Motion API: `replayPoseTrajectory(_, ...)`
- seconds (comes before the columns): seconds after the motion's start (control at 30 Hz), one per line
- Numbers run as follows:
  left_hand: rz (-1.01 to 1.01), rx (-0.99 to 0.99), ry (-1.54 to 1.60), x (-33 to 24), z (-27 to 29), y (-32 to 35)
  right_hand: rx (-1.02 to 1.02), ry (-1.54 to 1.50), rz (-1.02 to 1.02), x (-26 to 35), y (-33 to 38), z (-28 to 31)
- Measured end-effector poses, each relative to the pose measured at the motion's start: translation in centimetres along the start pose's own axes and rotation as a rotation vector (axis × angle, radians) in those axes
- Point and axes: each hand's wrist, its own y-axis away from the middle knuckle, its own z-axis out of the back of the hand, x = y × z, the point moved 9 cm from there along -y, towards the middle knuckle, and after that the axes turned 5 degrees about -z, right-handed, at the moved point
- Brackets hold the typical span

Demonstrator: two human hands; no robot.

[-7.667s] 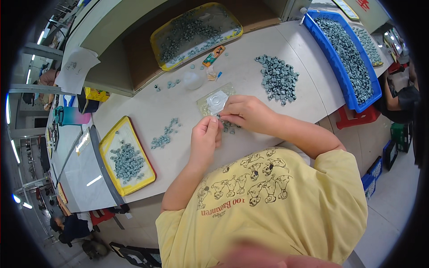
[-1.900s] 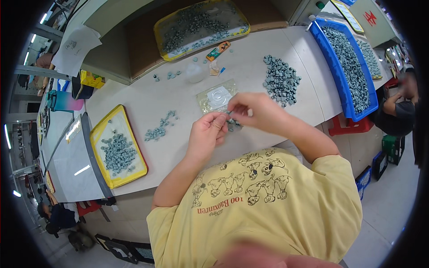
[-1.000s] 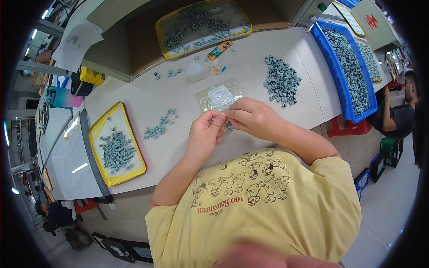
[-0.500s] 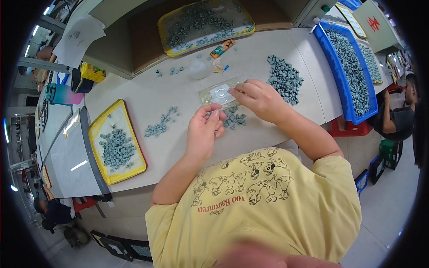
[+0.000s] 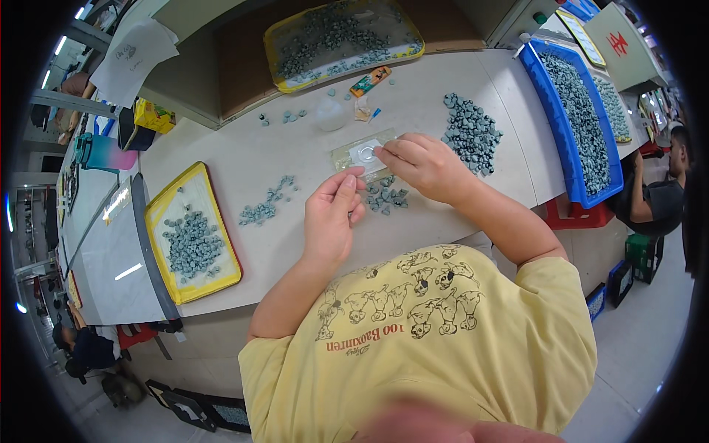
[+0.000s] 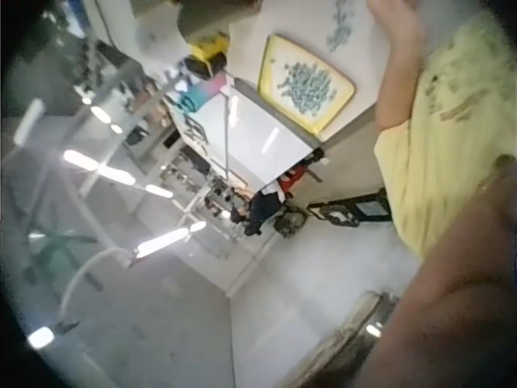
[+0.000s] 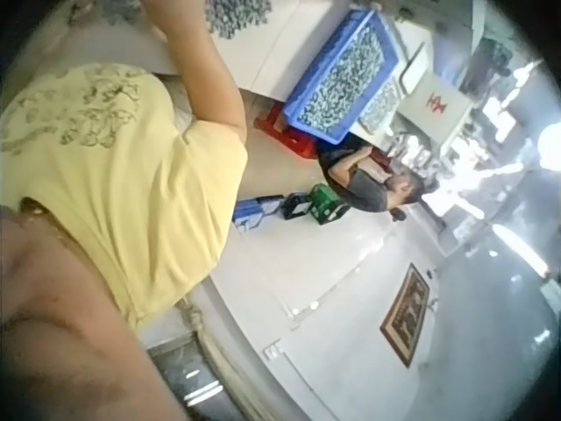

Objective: The person assembles small components by attaching rings onto them by hand. The person then opens a small beverage carton and handles a wireless earbud charging case.

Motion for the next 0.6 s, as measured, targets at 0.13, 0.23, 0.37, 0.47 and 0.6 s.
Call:
replayPoseTrajectory(0.13,-0.008,-0.02,0.023,-0.3,0.0,0.2,-0.094,-0.397,-0.403,-3.1,0.4,0.0)
replayPoseTrajectory(0.23,-0.067,0.013,-0.012,-1.0,-0.4,0.3,0.036,-0.839,-0.908,-5.1,2.1,-2.4)
replayPoseTrajectory(0.37,-0.101,0.017,-0.057,-1.3,-0.2,0.1,0.118,-1.163,-1.097,-4.8,3.0,-4.0)
replayPoseTrajectory(0.47,-0.068,0.029,-0.045,-0.9,-0.2,0.0,0.113,-1.354,-1.143,-4.2,3.2,-4.7)
replayPoseTrajectory(0.6,-0.032,0.033,0.036,-0.5,-0.4,0.2,0.135,-1.413,-1.154,-3.5,3.3,-5.2)
